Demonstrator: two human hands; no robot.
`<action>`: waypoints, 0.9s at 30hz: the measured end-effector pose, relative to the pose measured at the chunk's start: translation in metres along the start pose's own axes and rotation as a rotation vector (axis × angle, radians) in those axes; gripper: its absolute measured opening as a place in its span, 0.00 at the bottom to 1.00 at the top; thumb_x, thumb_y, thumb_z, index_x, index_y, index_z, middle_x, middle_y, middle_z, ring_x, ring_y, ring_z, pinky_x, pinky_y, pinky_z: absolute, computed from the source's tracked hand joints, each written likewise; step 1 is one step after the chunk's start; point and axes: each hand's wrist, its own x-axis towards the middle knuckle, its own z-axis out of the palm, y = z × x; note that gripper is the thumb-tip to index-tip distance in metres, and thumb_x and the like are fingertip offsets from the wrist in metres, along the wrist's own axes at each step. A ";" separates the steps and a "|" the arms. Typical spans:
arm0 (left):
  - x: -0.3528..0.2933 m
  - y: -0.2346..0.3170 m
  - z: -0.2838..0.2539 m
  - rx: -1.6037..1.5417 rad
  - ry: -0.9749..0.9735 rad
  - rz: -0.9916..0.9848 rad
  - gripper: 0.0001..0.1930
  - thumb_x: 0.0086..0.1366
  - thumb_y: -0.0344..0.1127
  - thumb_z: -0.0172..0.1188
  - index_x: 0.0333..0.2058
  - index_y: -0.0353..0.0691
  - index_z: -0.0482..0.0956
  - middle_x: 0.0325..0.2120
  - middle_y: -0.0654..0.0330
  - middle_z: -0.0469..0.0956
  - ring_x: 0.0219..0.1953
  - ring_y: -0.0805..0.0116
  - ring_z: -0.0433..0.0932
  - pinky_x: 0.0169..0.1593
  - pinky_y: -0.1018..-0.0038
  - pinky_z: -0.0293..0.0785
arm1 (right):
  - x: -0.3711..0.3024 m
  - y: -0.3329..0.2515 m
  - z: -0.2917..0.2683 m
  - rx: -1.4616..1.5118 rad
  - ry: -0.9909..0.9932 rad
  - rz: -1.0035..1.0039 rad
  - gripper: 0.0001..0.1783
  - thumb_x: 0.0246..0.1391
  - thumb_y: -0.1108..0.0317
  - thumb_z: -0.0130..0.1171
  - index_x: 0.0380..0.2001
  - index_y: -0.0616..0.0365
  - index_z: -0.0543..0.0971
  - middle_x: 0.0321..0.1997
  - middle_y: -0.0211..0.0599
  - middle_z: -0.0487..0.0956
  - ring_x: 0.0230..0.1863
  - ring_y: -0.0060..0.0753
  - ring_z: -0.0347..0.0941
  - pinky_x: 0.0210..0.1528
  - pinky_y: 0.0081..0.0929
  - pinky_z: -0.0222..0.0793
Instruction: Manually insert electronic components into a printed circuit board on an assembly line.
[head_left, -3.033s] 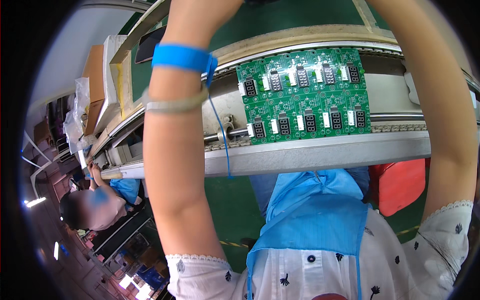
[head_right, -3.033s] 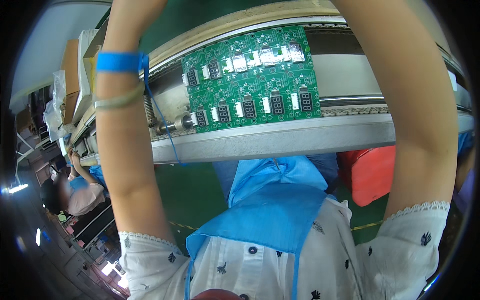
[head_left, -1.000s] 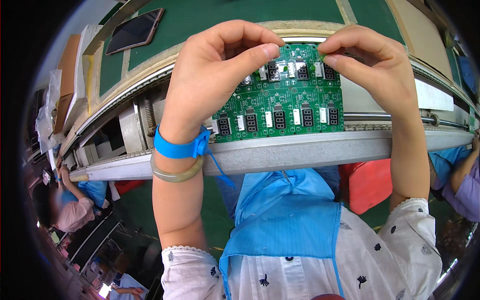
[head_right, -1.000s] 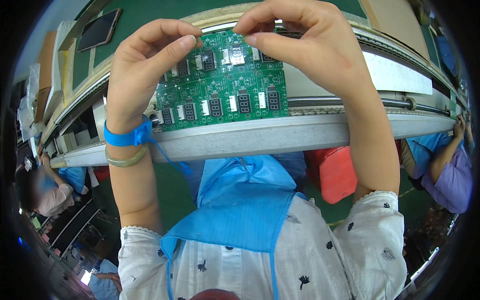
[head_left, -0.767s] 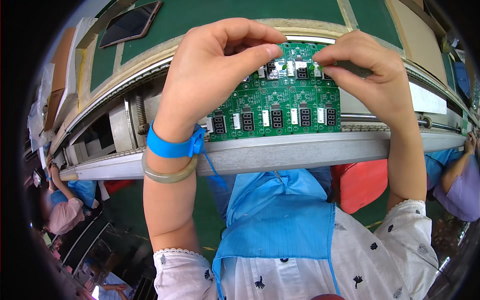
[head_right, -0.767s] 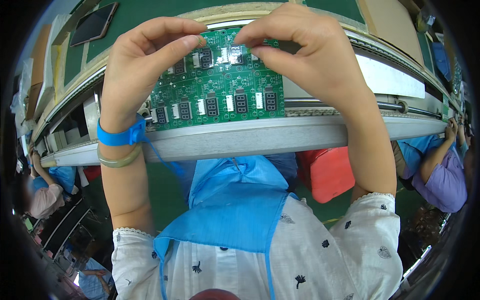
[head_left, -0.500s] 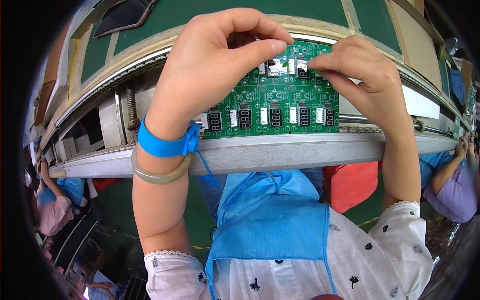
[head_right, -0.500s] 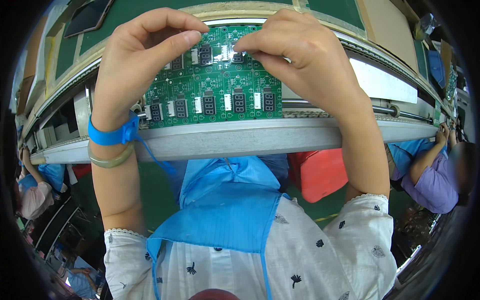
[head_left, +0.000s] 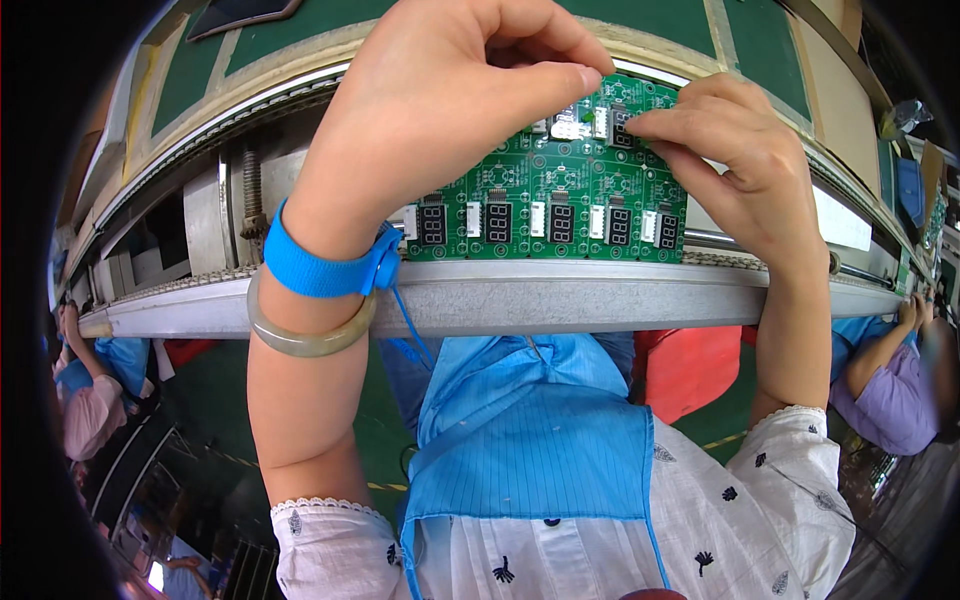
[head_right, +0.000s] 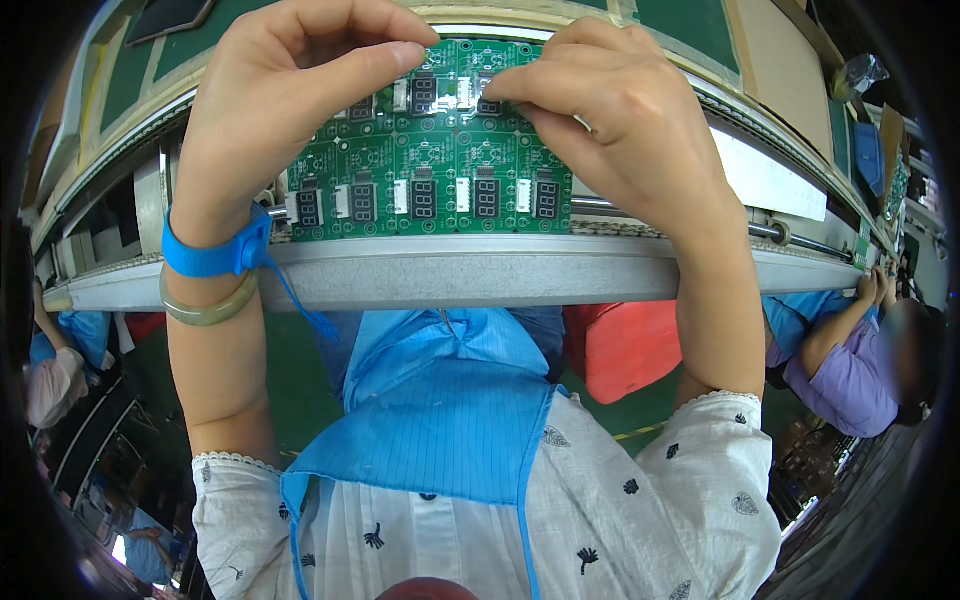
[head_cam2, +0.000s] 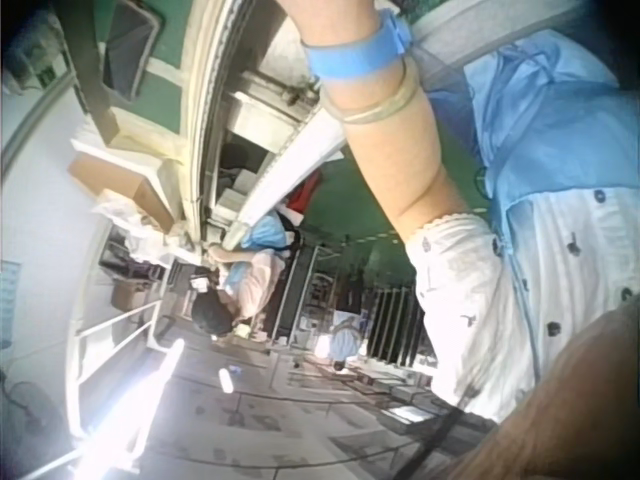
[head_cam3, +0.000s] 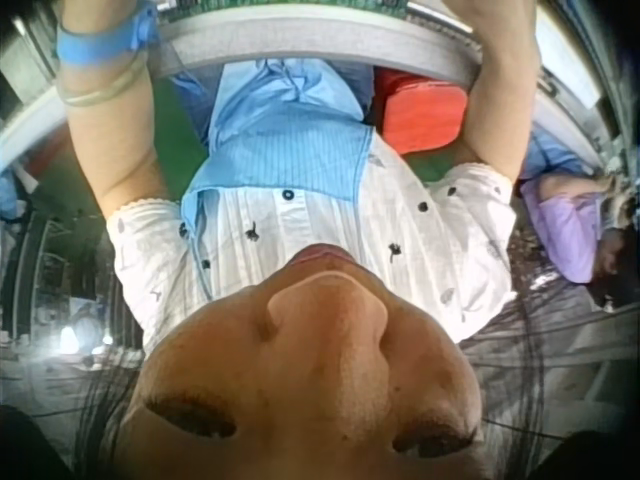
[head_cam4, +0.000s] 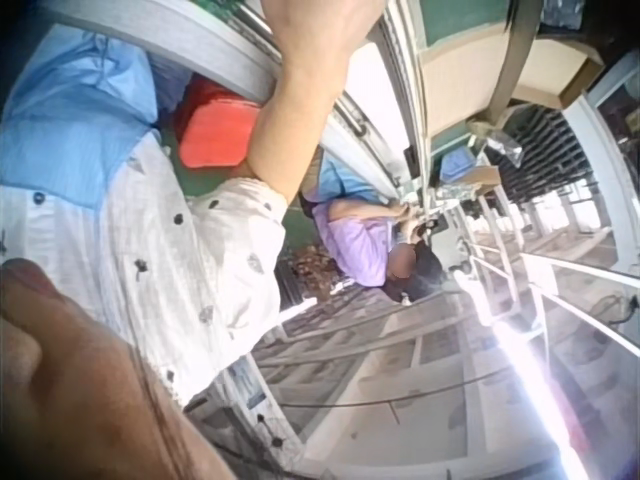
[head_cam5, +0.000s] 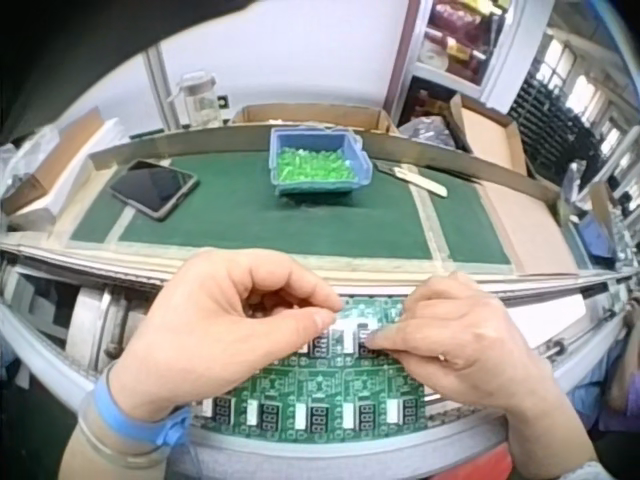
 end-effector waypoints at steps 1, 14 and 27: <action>0.000 -0.001 0.000 -0.001 0.001 -0.001 0.08 0.64 0.27 0.66 0.41 0.30 0.86 0.29 0.64 0.82 0.29 0.82 0.74 0.34 0.86 0.72 | 0.000 -0.001 -0.001 0.001 -0.001 -0.001 0.16 0.43 0.79 0.68 0.39 0.54 0.87 0.32 0.34 0.83 0.42 0.40 0.78 0.48 0.34 0.72; 0.005 -0.027 -0.002 0.065 -0.010 0.159 0.08 0.63 0.28 0.67 0.40 0.32 0.86 0.31 0.63 0.83 0.32 0.80 0.77 0.38 0.82 0.74 | 0.003 -0.005 -0.002 0.043 0.107 0.050 0.15 0.44 0.81 0.68 0.39 0.58 0.87 0.31 0.34 0.83 0.39 0.37 0.78 0.42 0.30 0.73; 0.007 -0.028 0.012 0.523 0.045 0.506 0.07 0.56 0.25 0.69 0.35 0.37 0.88 0.34 0.61 0.77 0.41 0.69 0.76 0.47 0.75 0.71 | -0.007 0.016 0.000 0.172 0.277 0.160 0.10 0.51 0.80 0.66 0.39 0.62 0.85 0.32 0.37 0.82 0.36 0.31 0.78 0.36 0.25 0.73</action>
